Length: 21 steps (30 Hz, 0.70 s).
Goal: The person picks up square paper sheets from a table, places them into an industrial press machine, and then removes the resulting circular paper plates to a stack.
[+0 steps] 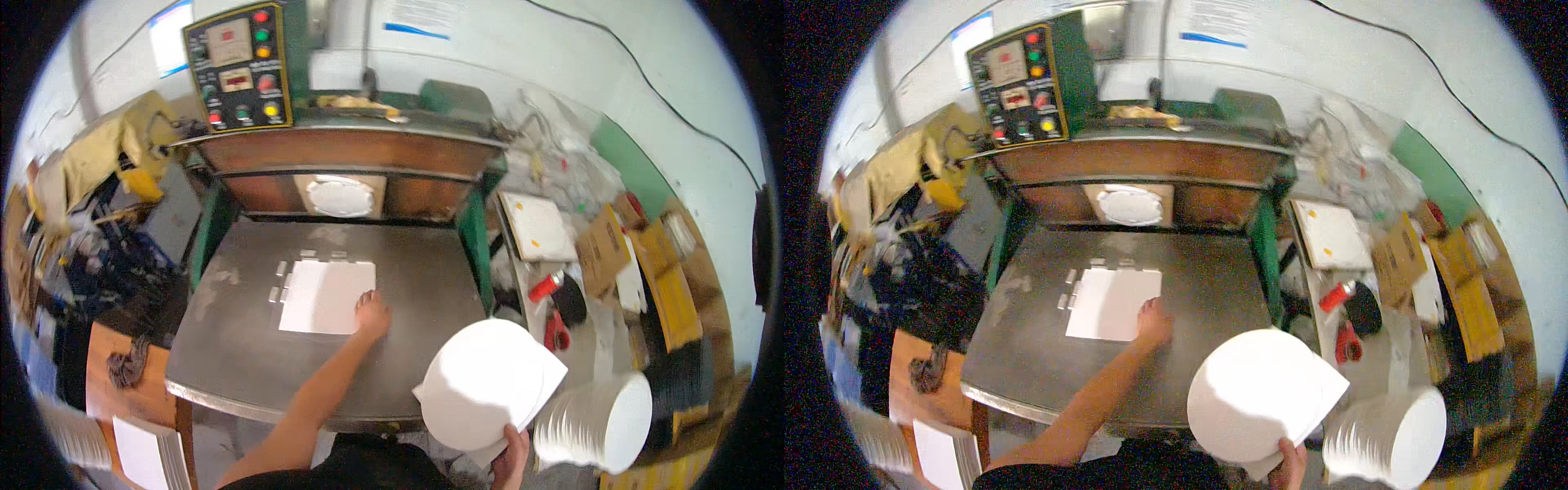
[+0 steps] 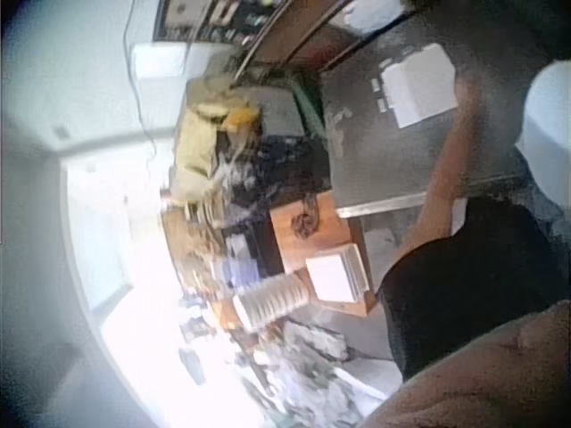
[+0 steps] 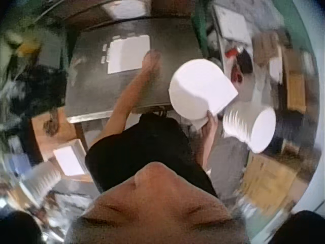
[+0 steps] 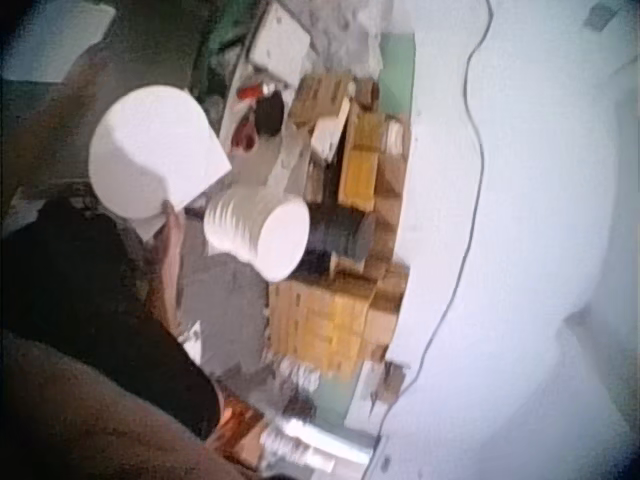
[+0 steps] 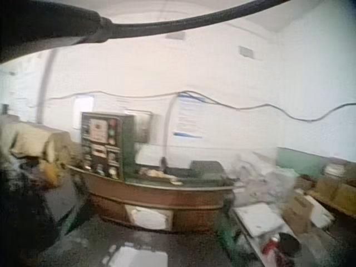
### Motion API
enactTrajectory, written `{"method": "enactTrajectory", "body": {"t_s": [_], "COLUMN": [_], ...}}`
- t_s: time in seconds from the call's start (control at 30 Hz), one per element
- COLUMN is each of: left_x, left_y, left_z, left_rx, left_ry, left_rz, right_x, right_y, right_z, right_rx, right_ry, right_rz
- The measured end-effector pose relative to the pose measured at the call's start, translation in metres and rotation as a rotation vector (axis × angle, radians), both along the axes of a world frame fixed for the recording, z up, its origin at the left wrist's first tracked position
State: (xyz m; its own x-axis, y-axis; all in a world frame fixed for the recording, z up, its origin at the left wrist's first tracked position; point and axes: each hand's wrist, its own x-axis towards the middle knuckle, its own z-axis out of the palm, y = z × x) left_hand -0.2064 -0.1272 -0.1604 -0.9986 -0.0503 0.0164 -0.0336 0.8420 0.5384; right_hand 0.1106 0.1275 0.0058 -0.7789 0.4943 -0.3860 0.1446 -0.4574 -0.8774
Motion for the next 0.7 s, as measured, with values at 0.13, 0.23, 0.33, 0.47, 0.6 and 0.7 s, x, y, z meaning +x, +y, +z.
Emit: {"method": "enactTrajectory", "body": {"t_s": [0.13, 0.23, 0.33, 0.47, 0.6, 0.7], "left_x": [0.096, 0.17, 0.209, 0.206, 0.203, 0.208], "left_y": [0.009, 0.017, 0.042, 0.076, 0.142, 0.226], "left_z": [0.059, 0.108, 0.125, 0.119, 0.167, 0.19], "left_rx": [1.317, 1.064, 1.056, 1.183, 1.437, 1.507], "left_ry": [-0.851, -0.875, -0.854, -0.82, -0.853, -0.867], "left_rz": [-0.402, -0.596, -0.606, -0.636, -0.711, -0.826], "right_x": [0.042, 0.067, 0.137, 0.25, 0.393, 0.469], "right_y": [-0.008, -0.006, 0.024, 0.06, 0.092, 0.105], "right_z": [-0.027, -0.05, -0.117, -0.124, -0.084, -0.083], "right_rx": [-0.009, -0.012, -0.054, 0.215, 0.698, 0.936], "right_ry": [-0.147, -0.129, -0.249, -0.246, -0.826, -1.336], "right_rz": [-0.156, -0.054, -0.131, -0.404, -0.668, -0.852]}}
